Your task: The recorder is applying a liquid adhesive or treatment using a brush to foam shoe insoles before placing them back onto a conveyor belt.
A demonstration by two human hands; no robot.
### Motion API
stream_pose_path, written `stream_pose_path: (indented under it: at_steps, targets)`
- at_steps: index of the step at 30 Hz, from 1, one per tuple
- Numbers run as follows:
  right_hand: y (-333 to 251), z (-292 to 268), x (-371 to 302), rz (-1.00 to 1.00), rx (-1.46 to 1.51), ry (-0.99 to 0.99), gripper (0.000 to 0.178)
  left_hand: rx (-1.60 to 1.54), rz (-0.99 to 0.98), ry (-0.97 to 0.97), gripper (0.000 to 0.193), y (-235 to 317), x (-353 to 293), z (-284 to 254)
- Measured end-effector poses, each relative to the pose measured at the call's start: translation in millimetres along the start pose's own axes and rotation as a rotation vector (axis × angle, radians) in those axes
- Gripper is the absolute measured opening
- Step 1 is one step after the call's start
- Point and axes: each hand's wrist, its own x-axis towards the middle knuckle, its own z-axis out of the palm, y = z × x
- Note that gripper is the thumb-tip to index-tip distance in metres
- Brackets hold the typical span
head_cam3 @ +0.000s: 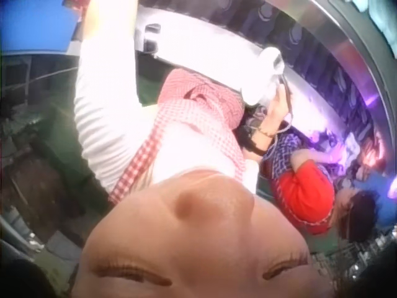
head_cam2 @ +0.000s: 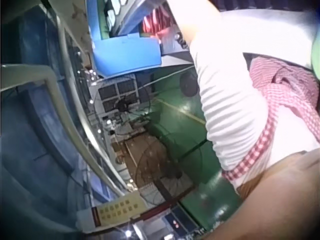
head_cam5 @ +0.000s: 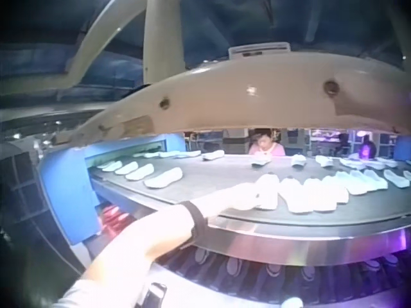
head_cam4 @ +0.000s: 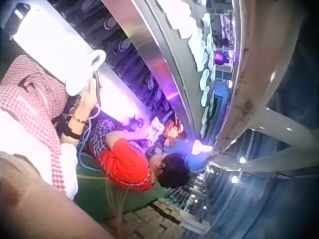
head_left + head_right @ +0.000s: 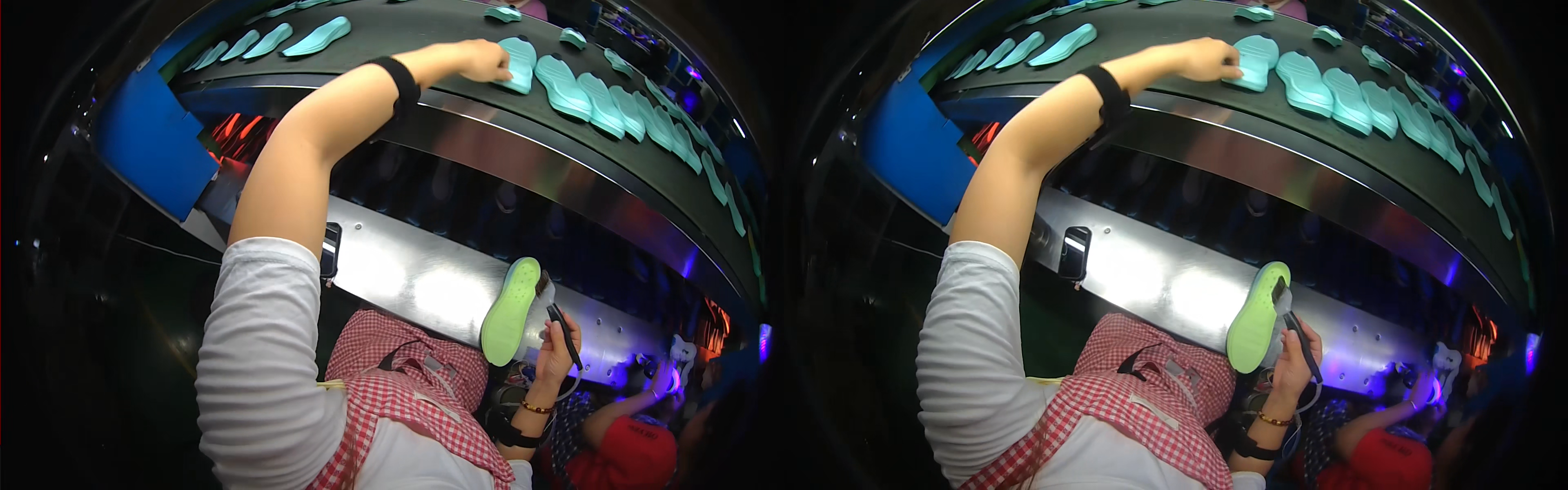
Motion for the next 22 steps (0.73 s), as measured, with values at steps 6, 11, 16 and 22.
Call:
stream_pose_path:
  at_steps: [6,11,16,22]
  targets:
    - [-15.0,-3.4,-17.3,-0.017,-0.023,0.003,0.026,-0.395,0.06,0.843,0.031,39.5,-123.9,39.0]
    - [-14.7,14.5,-16.7,-0.034,-0.037,-0.013,0.03,-1.813,-0.243,0.962,0.051,59.1,-201.0,76.6]
    - [-10.2,35.2,-25.2,-0.046,0.063,-0.16,0.026,-2.344,-0.001,0.163,0.061,58.5,-270.6,128.1]
    - [-3.6,58.3,-22.9,0.064,0.036,-0.326,0.025,-2.253,-0.314,-0.288,0.083,112.3,-281.6,204.6]
